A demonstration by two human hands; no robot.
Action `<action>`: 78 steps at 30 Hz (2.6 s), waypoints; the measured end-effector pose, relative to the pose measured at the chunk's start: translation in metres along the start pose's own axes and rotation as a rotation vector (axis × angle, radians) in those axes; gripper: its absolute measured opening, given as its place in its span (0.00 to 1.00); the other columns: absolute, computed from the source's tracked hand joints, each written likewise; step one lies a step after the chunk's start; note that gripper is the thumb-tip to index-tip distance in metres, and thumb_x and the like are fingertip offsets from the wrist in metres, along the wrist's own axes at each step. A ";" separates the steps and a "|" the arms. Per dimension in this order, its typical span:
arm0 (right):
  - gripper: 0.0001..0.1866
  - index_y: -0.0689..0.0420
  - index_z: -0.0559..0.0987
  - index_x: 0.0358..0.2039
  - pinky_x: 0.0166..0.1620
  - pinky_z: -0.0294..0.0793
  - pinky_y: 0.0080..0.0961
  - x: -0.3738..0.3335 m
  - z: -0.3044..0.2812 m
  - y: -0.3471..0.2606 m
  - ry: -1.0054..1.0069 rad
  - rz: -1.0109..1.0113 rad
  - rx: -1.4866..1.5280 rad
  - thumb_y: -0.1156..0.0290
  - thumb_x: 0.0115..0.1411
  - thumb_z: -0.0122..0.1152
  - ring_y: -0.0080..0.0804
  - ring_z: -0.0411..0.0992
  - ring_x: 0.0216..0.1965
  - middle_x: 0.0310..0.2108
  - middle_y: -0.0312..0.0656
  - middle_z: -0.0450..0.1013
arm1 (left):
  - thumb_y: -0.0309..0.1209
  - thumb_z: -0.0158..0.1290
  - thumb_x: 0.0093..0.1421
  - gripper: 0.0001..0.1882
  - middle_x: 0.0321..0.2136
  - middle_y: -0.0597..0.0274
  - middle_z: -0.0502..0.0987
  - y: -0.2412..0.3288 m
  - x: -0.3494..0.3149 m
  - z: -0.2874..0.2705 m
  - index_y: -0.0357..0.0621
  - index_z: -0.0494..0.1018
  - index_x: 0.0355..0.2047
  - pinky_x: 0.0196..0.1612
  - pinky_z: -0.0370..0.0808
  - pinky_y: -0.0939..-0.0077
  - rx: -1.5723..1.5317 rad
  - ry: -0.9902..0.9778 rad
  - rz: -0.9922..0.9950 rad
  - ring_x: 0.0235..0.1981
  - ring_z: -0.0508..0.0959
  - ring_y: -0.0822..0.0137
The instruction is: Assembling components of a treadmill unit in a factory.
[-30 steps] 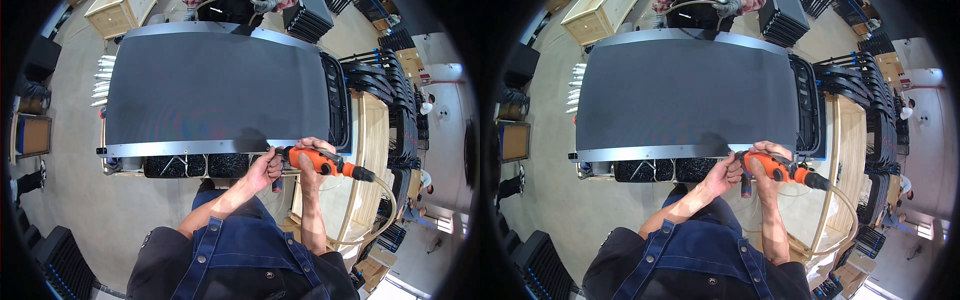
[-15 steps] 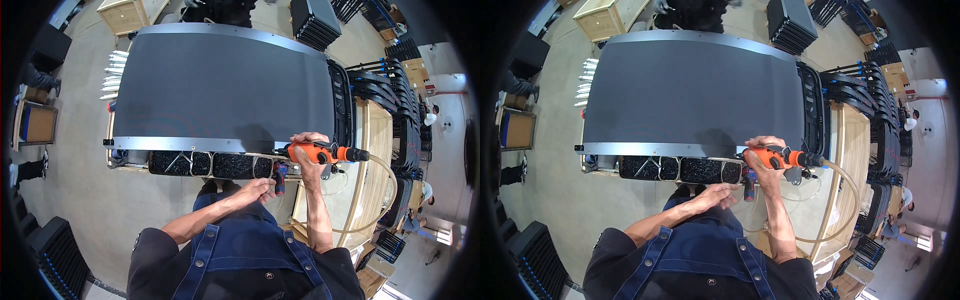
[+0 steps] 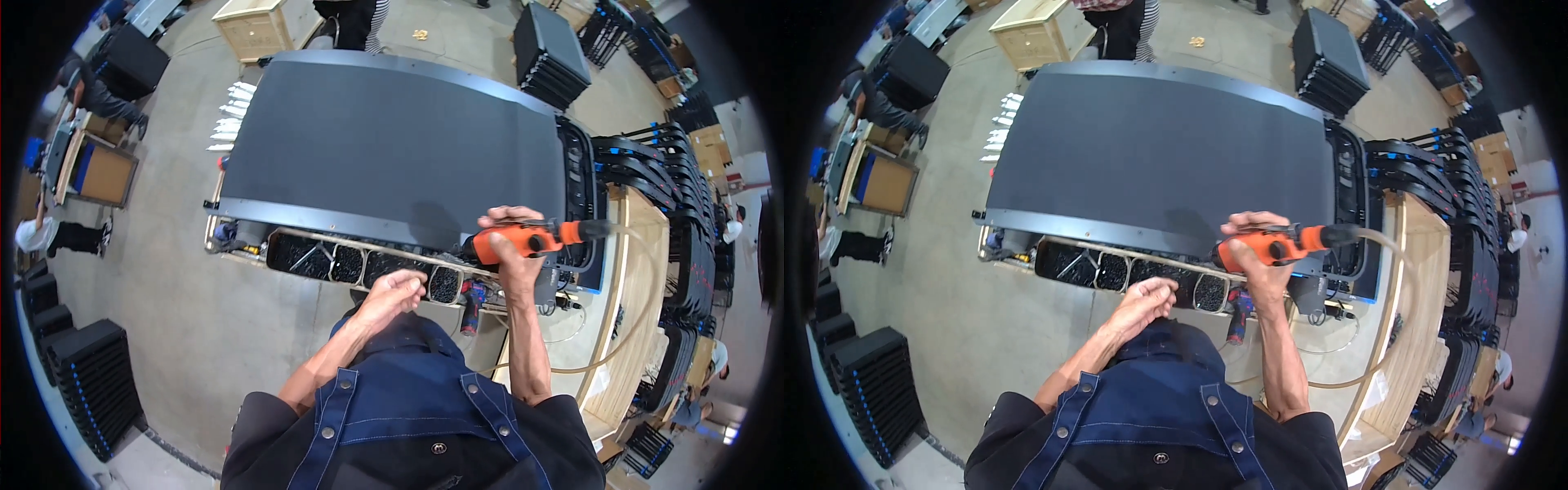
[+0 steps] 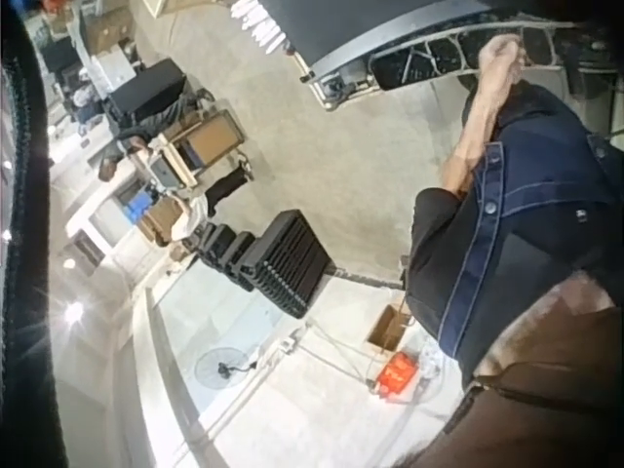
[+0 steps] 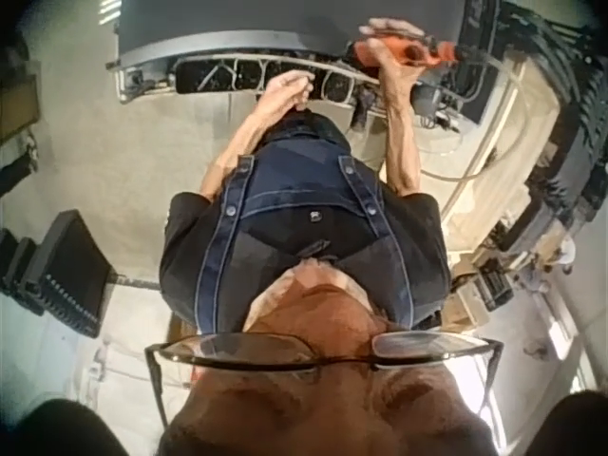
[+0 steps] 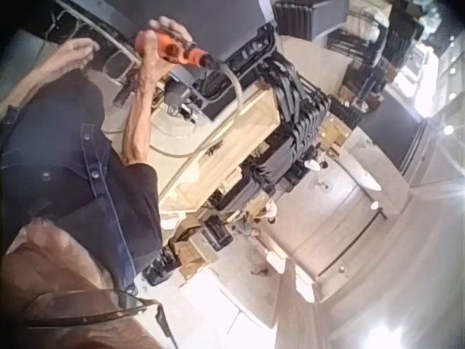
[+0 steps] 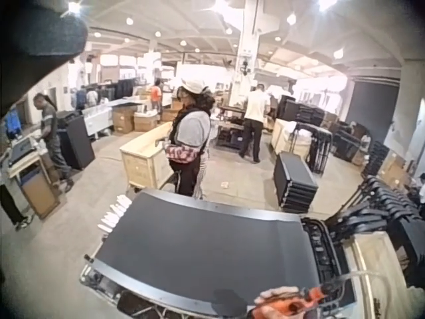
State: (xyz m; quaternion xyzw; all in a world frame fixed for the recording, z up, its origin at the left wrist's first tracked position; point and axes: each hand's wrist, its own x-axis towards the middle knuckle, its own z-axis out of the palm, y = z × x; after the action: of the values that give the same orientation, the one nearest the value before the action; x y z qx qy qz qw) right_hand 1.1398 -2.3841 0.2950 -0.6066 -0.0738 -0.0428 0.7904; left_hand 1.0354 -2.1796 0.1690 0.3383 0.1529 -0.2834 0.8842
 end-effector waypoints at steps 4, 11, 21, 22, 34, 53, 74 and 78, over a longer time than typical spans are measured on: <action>0.22 0.58 0.70 0.51 0.54 0.78 0.46 -0.014 0.006 -0.014 0.001 0.002 0.283 0.79 0.55 0.63 0.41 0.79 0.43 0.46 0.49 0.75 | 0.32 0.59 0.66 0.15 0.34 0.62 0.78 0.002 -0.004 0.005 0.37 0.75 0.49 0.38 0.78 0.78 -0.235 -0.012 0.066 0.33 0.78 0.74; 0.21 0.53 0.71 0.50 0.56 0.74 0.49 -0.025 0.021 -0.001 0.054 0.094 0.427 0.74 0.56 0.63 0.37 0.78 0.41 0.44 0.43 0.74 | 0.31 0.58 0.66 0.15 0.35 0.60 0.80 0.013 -0.023 0.003 0.37 0.75 0.50 0.39 0.79 0.79 -0.259 -0.024 0.159 0.34 0.79 0.72; 0.23 0.56 0.69 0.52 0.56 0.73 0.48 -0.039 0.076 0.041 0.233 0.171 0.417 0.73 0.58 0.65 0.41 0.77 0.43 0.44 0.48 0.75 | 0.34 0.57 0.67 0.14 0.34 0.59 0.81 0.055 -0.042 -0.038 0.35 0.76 0.47 0.37 0.78 0.79 0.384 0.217 0.337 0.32 0.79 0.73; 0.23 0.56 0.69 0.53 0.56 0.74 0.48 -0.038 0.085 0.044 0.223 0.166 0.399 0.73 0.58 0.65 0.41 0.77 0.44 0.45 0.48 0.75 | 0.34 0.57 0.67 0.14 0.33 0.59 0.82 0.062 -0.041 -0.050 0.36 0.76 0.46 0.37 0.78 0.79 0.303 0.161 0.231 0.32 0.79 0.73; 0.21 0.59 0.68 0.49 0.52 0.78 0.42 0.004 0.204 0.081 -0.145 -0.119 -0.039 0.83 0.56 0.64 0.40 0.78 0.45 0.44 0.51 0.75 | 0.47 0.48 0.71 0.18 0.23 0.72 0.69 0.098 0.005 -0.091 0.47 0.74 0.48 0.24 0.68 0.83 -0.989 -0.087 -0.055 0.23 0.68 0.77; 0.17 0.61 0.74 0.41 0.56 0.77 0.41 0.015 0.223 0.099 -0.339 -0.126 -0.339 0.87 0.52 0.65 0.39 0.79 0.44 0.40 0.46 0.77 | 0.43 0.52 0.69 0.18 0.28 0.64 0.81 0.029 -0.035 -0.155 0.40 0.80 0.43 0.28 0.77 0.80 0.529 -0.200 -0.245 0.25 0.77 0.76; 0.23 0.61 0.70 0.48 0.52 0.79 0.40 -0.101 0.022 0.026 0.333 0.241 -0.260 0.78 0.53 0.69 0.37 0.78 0.42 0.43 0.47 0.74 | 0.23 0.51 0.58 0.07 0.32 0.45 0.83 -0.112 0.134 -0.179 0.41 0.78 0.36 0.39 0.81 0.54 1.785 0.262 0.026 0.38 0.84 0.45; 0.23 0.61 0.70 0.49 0.51 0.79 0.42 -0.115 0.001 0.030 0.384 0.242 -0.123 0.79 0.53 0.67 0.38 0.78 0.41 0.42 0.47 0.74 | 0.29 0.58 0.54 0.06 0.31 0.45 0.82 -0.097 0.119 -0.195 0.41 0.79 0.31 0.41 0.78 0.51 1.462 0.313 0.048 0.37 0.82 0.44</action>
State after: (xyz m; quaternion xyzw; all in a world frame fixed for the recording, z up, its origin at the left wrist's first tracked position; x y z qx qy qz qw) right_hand 1.0311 -2.3779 0.2475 -0.6387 0.1542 -0.0668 0.7509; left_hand 1.0557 -2.1531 -0.0769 0.8795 0.0421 -0.2419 0.4077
